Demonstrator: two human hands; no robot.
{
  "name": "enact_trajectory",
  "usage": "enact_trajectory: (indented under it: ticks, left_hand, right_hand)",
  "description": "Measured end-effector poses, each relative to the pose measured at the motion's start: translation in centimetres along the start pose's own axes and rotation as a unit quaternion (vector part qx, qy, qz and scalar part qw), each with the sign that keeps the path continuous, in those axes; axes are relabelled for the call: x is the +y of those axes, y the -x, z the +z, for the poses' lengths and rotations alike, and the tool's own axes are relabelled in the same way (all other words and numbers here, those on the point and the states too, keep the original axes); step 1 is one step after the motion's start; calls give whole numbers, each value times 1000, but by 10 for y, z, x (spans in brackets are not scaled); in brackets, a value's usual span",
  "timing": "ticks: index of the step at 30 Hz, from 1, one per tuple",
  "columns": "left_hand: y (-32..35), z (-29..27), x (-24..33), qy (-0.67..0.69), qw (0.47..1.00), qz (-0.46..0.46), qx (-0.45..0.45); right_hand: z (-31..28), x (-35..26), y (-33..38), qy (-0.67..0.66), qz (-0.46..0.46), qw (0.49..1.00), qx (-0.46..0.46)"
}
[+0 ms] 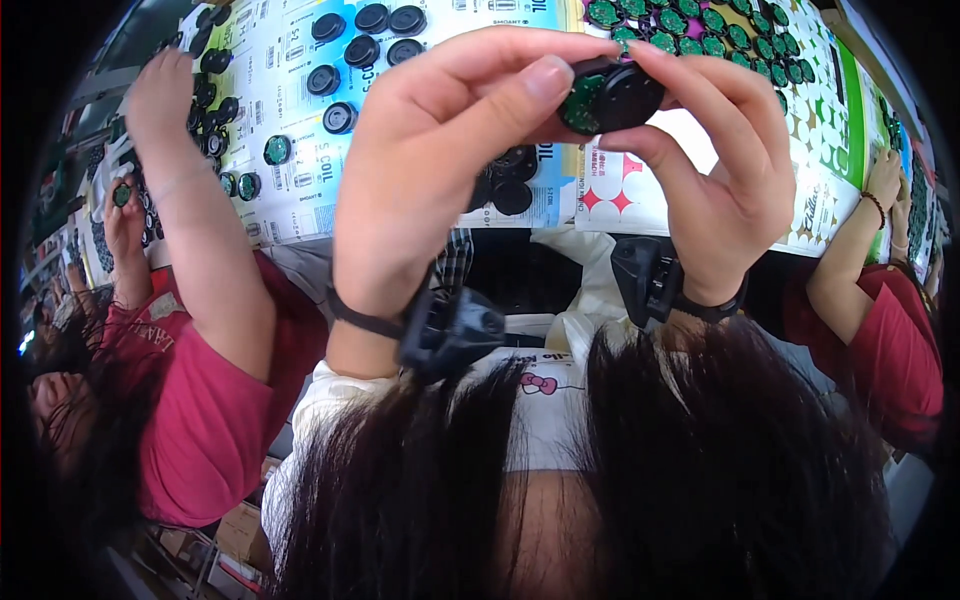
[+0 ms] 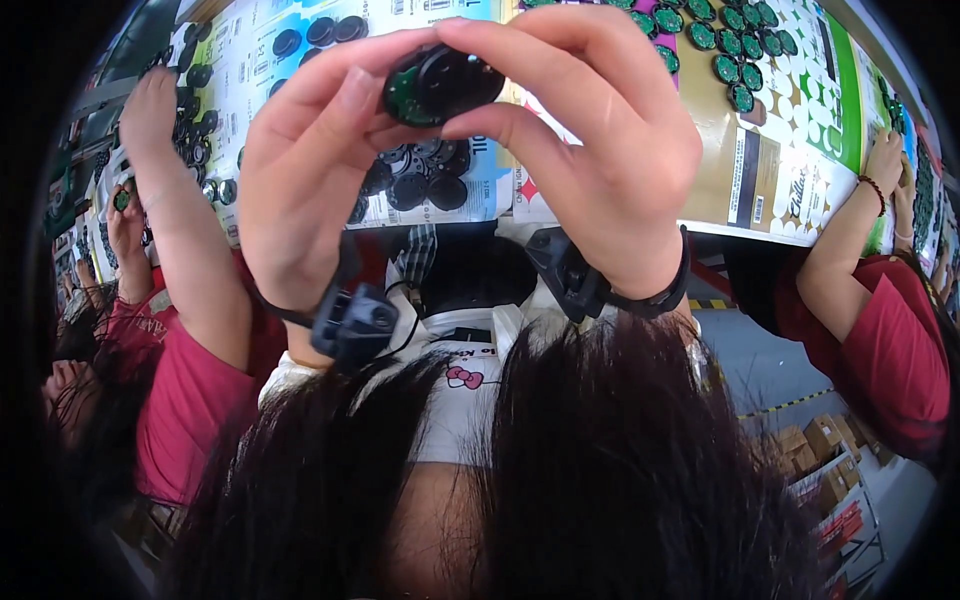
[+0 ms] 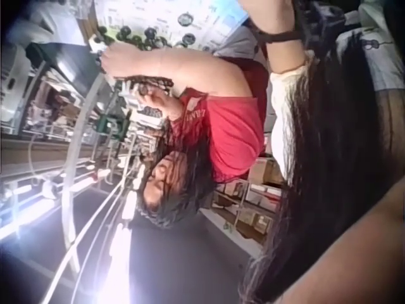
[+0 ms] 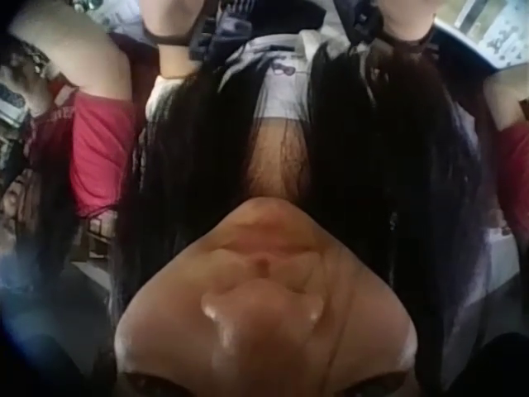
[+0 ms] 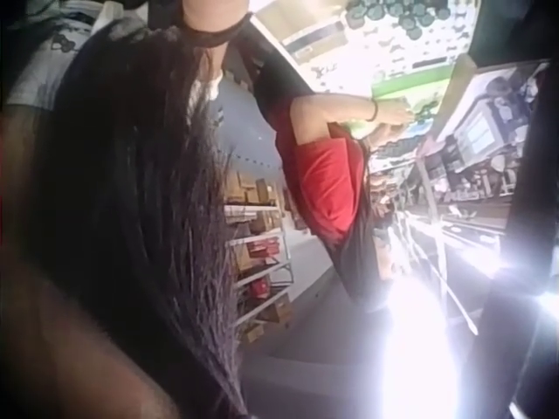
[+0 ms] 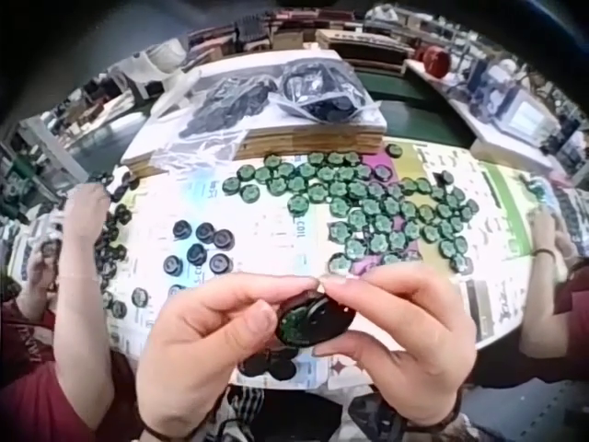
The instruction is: The person assembles electronic components by hand, picking up a black plastic base and a green circuit board, fitting the board into the base, and pressing a black plastic cover onto the assembly.
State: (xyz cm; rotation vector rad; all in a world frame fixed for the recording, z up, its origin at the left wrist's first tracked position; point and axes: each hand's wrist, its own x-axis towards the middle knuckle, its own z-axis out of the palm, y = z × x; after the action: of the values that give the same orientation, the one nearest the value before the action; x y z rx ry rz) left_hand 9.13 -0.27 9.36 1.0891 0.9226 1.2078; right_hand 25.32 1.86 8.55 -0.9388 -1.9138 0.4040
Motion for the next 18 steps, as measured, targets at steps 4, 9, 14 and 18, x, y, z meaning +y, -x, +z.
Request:
enact_trajectory:
  ticks: [4, 9, 14, 18]
  left_hand:
    - [-1, -17, -1, 75, 991, -84, -70]
    - [2, -7, -4, 263, 957, -117, -29]
    - [3, 1, -1, 277, 933, -219, 73]
    - [3, 7, -1, 282, 932, -211, 90]
  right_hand:
    - [-3, 0, -4, -13, -58, 998, -6]
    - [-4, -4, -3, -131, -34, 990, 39]
    - [-8, -11, -2, -86, -8, 996, 0]
    - [-10, -11, -3, -69, -9, 997, -21]
